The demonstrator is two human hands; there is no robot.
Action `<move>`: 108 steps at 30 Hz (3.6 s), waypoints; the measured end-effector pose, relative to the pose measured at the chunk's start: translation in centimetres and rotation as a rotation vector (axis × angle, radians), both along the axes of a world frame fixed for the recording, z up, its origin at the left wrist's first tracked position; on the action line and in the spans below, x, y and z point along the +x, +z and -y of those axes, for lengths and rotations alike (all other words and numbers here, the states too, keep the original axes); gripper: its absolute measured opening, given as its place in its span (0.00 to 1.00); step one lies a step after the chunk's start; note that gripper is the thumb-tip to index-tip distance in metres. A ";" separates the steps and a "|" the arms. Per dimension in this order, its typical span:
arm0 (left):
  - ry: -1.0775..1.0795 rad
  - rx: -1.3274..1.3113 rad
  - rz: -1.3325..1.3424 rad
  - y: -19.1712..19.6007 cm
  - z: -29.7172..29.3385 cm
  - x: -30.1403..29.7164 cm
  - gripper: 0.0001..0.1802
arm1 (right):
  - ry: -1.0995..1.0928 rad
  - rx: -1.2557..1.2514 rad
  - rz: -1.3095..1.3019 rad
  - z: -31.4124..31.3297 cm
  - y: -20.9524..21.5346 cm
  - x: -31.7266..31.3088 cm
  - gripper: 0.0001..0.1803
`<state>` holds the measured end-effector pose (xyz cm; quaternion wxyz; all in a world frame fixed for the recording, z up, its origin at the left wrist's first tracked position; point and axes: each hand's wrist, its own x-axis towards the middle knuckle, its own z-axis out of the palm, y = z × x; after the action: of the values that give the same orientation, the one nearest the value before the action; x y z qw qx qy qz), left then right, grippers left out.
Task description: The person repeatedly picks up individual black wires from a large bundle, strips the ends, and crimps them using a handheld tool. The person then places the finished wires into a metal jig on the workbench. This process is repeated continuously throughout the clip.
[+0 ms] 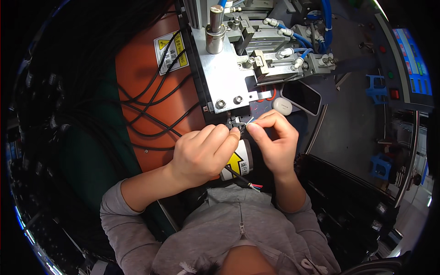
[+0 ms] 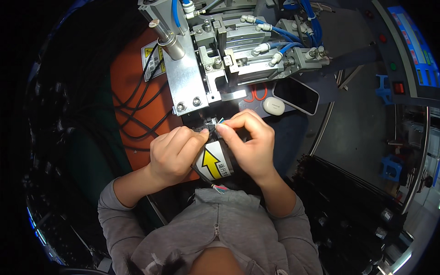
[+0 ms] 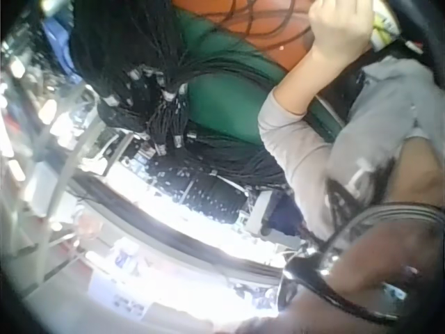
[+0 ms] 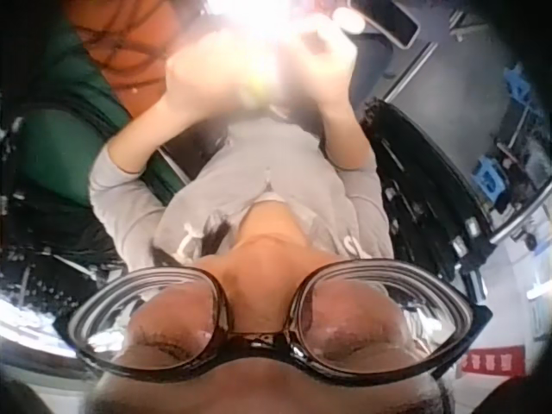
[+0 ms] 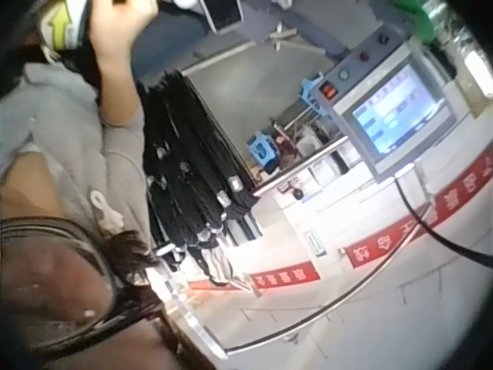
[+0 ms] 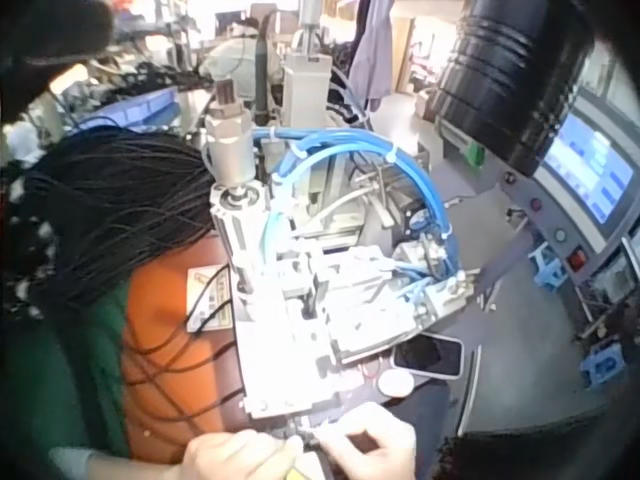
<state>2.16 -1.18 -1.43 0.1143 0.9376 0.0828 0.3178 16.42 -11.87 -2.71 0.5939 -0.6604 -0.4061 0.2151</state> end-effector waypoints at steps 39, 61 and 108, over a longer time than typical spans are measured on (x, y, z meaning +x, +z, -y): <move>0.100 0.073 -0.164 0.4 0.2 0.3 0.13 | 0.106 -0.168 -0.423 -1.1 -3.5 0.8 0.05; 0.233 0.125 -0.307 1.8 0.4 -0.9 0.13 | 0.533 0.332 0.012 0.6 0.2 2.6 0.13; -0.007 0.118 -0.073 1.3 0.2 -0.8 0.20 | 0.190 -0.046 -0.196 0.3 0.4 1.6 0.03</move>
<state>1.33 -1.40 -0.09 0.0567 0.9539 0.0648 0.2875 18.03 -12.18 -2.29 0.5923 -0.6081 -0.4019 0.3432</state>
